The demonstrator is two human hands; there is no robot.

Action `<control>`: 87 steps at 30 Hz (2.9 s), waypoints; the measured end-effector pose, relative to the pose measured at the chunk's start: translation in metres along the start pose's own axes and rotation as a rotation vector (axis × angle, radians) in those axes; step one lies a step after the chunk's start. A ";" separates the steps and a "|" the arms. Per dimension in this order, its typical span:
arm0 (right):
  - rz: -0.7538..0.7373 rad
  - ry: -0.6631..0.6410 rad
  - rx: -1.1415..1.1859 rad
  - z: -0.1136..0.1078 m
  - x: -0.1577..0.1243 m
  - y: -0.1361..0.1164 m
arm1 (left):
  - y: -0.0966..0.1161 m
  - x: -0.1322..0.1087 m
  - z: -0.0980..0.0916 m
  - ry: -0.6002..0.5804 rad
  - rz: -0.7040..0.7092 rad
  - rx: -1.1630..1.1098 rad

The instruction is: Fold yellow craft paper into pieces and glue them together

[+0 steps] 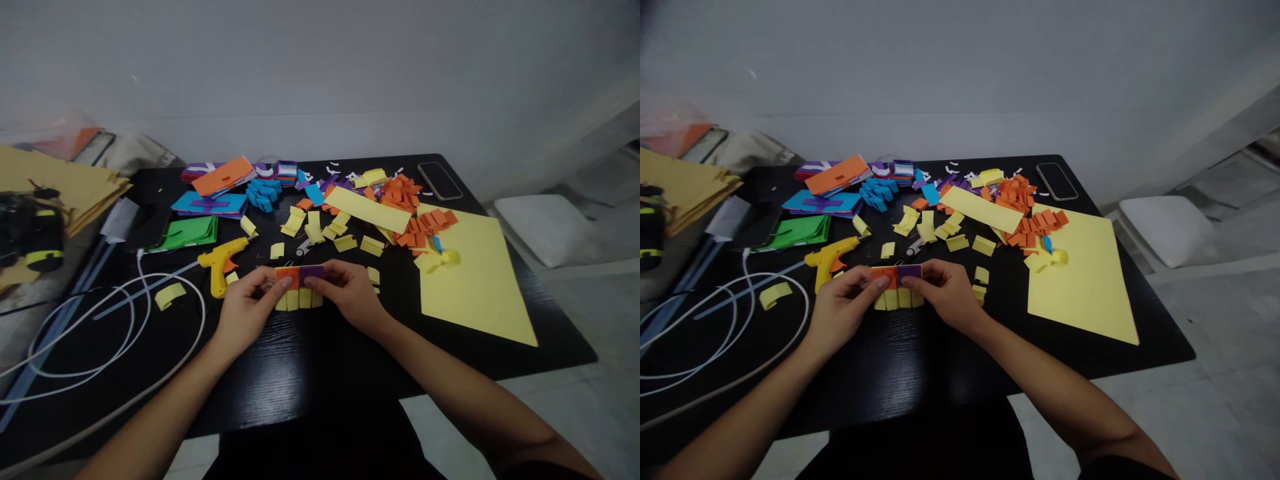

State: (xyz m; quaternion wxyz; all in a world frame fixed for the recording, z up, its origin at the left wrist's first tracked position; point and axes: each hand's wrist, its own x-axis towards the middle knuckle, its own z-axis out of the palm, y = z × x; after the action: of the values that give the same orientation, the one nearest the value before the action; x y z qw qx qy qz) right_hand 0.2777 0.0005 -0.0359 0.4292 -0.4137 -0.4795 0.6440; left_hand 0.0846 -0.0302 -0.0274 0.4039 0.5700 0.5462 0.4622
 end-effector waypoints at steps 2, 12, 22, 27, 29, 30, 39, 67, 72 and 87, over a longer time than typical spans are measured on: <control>0.008 -0.022 0.018 0.001 0.001 0.001 | -0.001 0.000 0.000 0.022 -0.008 0.000; 0.020 -0.046 0.031 -0.001 0.002 0.006 | 0.003 0.002 0.000 -0.008 -0.032 -0.066; -0.007 -0.013 -0.010 0.000 0.000 0.007 | -0.005 0.004 0.001 -0.067 -0.136 -0.099; -0.018 -0.009 0.000 0.001 0.000 0.007 | -0.002 0.004 0.000 -0.062 -0.119 -0.071; -0.015 -0.013 -0.007 0.000 0.000 0.007 | -0.002 0.003 -0.001 -0.060 -0.103 -0.065; -0.013 -0.017 -0.011 0.000 0.000 0.007 | -0.002 0.003 -0.001 -0.056 -0.095 -0.058; 0.004 -0.069 0.049 0.000 0.002 0.004 | -0.005 0.005 -0.003 -0.074 -0.115 -0.107; -0.122 0.176 0.031 -0.011 0.017 0.005 | -0.006 0.027 -0.067 0.385 0.079 0.774; 0.061 0.207 0.353 -0.014 0.022 0.000 | -0.019 0.037 -0.096 0.228 -0.061 1.042; 0.157 0.228 0.453 -0.012 0.019 -0.004 | -0.006 0.041 -0.087 0.007 -0.410 1.185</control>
State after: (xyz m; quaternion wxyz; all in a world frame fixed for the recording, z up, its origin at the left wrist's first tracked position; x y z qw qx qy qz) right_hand 0.2840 0.0222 -0.0365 0.5108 -0.4126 -0.2381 0.7156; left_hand -0.0023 0.0072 -0.0086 0.0982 0.5792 0.8092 -0.0042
